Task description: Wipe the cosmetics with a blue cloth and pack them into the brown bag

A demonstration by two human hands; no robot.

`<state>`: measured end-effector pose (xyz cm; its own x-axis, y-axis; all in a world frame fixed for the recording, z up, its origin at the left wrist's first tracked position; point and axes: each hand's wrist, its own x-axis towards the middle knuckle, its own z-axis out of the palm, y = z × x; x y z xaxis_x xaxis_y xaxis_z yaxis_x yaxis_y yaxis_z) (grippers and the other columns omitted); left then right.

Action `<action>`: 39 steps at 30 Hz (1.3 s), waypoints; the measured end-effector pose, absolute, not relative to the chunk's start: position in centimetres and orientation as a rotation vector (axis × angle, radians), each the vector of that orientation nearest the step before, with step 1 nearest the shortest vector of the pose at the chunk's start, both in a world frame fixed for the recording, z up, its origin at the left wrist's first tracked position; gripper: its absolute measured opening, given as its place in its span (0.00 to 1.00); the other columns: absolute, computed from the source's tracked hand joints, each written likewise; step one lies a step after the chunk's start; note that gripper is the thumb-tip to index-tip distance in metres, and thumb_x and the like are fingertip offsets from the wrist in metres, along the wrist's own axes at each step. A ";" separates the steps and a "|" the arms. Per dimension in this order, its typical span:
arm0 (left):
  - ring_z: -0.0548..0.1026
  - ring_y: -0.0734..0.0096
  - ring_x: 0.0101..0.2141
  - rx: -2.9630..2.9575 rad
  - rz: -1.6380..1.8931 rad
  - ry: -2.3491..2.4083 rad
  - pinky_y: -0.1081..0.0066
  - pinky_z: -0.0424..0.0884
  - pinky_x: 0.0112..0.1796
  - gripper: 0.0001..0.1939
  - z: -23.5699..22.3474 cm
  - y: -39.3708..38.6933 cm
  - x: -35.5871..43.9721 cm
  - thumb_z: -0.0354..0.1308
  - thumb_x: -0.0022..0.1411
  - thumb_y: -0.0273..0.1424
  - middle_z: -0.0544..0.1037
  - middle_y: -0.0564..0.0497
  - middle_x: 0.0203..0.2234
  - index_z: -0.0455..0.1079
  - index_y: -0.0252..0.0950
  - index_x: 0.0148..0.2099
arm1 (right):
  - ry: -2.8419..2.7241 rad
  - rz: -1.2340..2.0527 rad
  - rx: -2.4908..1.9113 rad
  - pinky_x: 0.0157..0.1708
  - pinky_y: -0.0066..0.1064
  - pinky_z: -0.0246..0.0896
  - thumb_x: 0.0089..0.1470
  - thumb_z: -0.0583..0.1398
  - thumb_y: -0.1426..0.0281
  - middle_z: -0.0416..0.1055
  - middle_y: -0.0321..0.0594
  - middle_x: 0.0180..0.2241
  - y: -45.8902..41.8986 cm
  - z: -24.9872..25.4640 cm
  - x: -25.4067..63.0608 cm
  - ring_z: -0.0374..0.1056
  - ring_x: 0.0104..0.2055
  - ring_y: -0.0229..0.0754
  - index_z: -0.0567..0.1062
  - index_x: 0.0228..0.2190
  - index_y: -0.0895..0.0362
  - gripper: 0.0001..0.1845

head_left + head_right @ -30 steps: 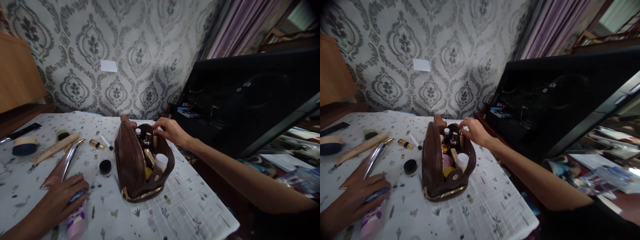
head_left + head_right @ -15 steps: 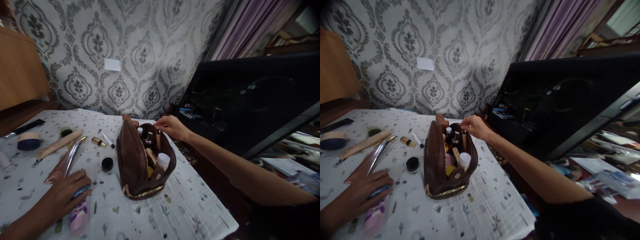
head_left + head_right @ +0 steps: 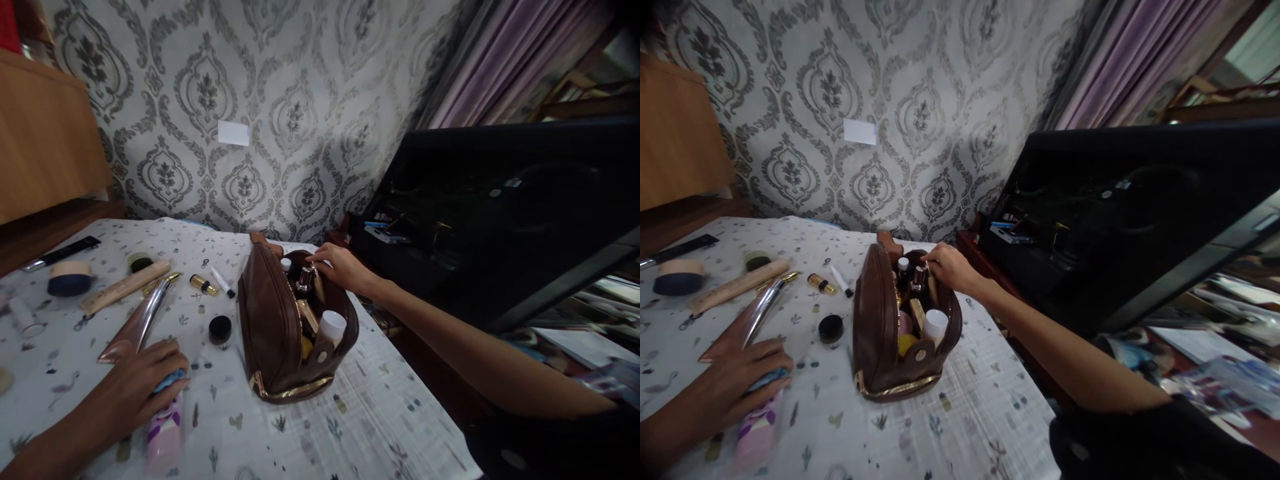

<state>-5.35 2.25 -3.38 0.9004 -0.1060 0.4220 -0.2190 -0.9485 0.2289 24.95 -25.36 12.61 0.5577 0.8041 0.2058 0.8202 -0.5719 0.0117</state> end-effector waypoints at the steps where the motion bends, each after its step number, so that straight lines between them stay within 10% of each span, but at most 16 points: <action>1: 0.75 0.67 0.35 2.778 0.568 -0.256 0.73 0.69 0.38 0.15 -3.4 2.2 -5.3 0.46 0.70 0.36 0.76 0.49 0.35 0.74 0.42 0.40 | -1.407 -0.278 -2.671 0.49 0.31 0.64 0.59 0.57 0.76 0.77 0.47 0.44 -25.5 12.5 25.0 0.73 0.47 0.45 0.81 0.45 0.56 0.16; 39: 0.74 0.69 0.36 2.749 0.440 -0.284 0.72 0.67 0.37 0.14 -2.2 2.3 -5.3 0.46 0.71 0.35 0.74 0.50 0.35 0.72 0.38 0.40 | -0.822 -0.366 -2.954 0.29 0.28 0.58 0.55 0.57 0.72 0.80 0.38 0.37 -25.6 14.9 19.4 0.74 0.40 0.46 0.79 0.46 0.51 0.18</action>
<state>-5.26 2.29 -2.17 0.9318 -0.1409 0.3344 -0.2469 -0.9215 0.2998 19.40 -25.57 14.95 0.8303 0.5026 0.2410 0.5154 -0.8569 0.0115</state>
